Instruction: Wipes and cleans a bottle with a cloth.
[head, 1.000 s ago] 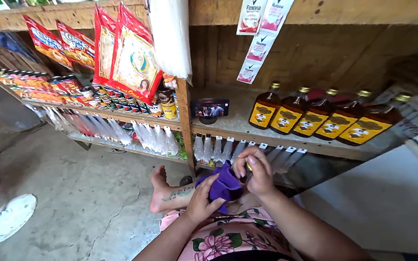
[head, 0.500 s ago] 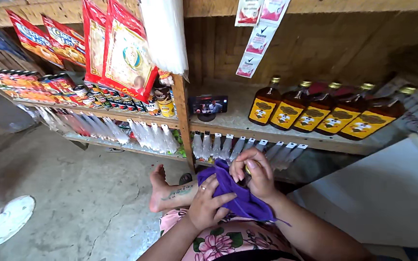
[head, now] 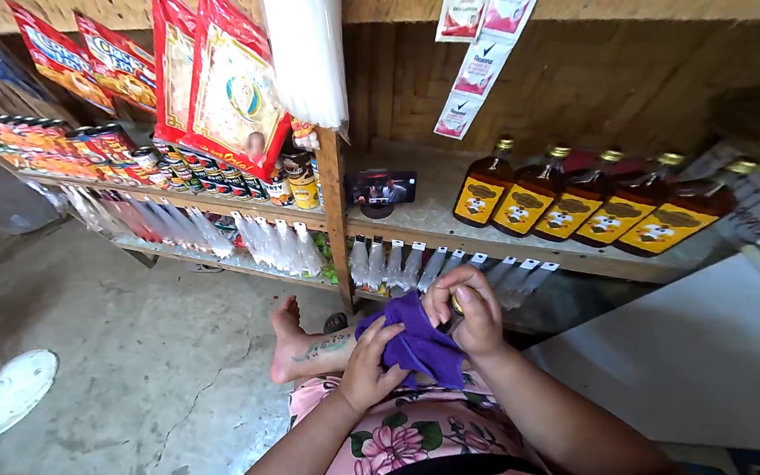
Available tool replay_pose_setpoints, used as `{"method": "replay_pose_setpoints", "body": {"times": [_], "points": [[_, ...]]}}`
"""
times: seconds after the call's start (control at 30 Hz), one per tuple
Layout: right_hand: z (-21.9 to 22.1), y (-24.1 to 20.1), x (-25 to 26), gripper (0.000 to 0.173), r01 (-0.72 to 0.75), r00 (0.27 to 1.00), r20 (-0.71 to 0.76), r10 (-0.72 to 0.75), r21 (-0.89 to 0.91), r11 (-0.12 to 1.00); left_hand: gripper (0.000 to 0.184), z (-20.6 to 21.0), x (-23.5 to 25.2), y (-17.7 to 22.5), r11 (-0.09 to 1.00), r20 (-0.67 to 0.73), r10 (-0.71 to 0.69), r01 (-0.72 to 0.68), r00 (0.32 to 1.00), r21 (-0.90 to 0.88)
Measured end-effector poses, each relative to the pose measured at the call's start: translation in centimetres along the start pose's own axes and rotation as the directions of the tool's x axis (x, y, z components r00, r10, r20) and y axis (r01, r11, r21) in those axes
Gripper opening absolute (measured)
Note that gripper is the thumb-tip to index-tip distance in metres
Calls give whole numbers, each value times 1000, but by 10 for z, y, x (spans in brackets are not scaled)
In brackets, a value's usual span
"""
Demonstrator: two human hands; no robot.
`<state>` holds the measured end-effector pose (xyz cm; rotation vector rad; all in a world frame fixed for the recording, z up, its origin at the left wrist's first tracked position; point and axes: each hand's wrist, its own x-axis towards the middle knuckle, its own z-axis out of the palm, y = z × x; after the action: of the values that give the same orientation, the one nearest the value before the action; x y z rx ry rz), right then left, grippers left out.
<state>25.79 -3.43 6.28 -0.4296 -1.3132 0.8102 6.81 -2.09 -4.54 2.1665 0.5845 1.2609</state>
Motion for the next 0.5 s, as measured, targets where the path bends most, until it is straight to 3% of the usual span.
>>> {"method": "replay_pose_setpoints", "body": {"times": [0.2, 0.5], "points": [[-3, 0, 0, 27, -9, 1000, -10, 9, 10, 1000, 52, -4, 3, 12, 998, -26, -18, 20, 1000, 57], [-3, -1, -1, 27, -8, 1000, -15, 8, 0, 1000, 15, -5, 6, 17, 932, -59, 306, -287, 950, 223]]}}
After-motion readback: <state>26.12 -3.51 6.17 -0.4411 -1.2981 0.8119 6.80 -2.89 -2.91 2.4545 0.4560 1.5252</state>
